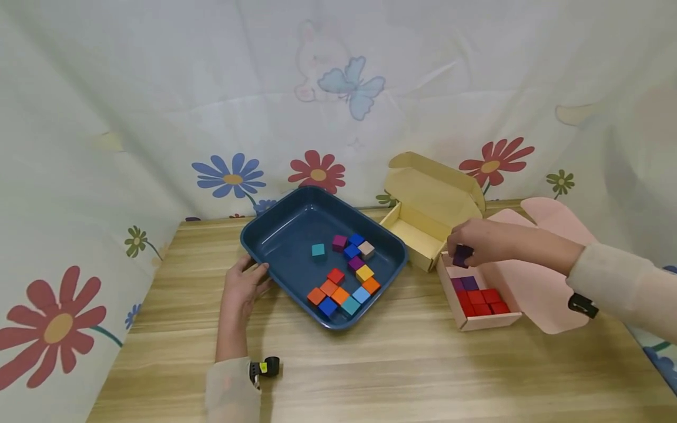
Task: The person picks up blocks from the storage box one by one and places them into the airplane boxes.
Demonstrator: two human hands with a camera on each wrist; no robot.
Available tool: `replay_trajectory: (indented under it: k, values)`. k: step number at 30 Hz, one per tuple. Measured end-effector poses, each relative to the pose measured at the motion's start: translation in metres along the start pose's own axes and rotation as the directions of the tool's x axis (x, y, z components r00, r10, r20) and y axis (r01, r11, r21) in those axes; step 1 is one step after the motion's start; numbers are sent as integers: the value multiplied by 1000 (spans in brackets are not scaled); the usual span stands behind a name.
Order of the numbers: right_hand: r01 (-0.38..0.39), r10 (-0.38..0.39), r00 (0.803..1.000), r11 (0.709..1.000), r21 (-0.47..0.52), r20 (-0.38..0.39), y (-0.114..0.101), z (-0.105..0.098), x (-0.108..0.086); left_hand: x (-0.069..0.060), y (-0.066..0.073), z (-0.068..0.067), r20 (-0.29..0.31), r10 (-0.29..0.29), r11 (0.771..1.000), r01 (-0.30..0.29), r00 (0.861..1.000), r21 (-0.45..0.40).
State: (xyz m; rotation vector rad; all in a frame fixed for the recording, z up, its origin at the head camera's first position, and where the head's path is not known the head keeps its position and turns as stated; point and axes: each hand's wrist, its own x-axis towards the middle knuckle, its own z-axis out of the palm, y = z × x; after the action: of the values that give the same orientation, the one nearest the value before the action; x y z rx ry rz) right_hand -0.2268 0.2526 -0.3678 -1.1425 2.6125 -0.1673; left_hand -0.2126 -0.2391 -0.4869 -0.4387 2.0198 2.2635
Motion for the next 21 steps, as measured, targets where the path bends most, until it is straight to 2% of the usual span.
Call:
replay_trajectory:
  k: [4, 7, 12, 21]
  values:
    - [-40, 39, 996, 999, 6, 85, 9, 2, -6, 0, 0, -1, 4, 4, 1000, -4, 1000, -11]
    - [-36, 34, 992, 999, 6, 124, 15, 4, -9, -1, -1, -1, 7, -4, 1000, 4, 1000, -14]
    - [14, -15, 992, 1000, 5, 124, 22, 10, -12, -1, 0, -1, 14, -9, 1000, 9, 1000, -11]
    - [-55, 57, 979, 998, -13, 194, 23, 20, -9, -1, 2, -1, 19, -9, 1000, 10, 1000, -22]
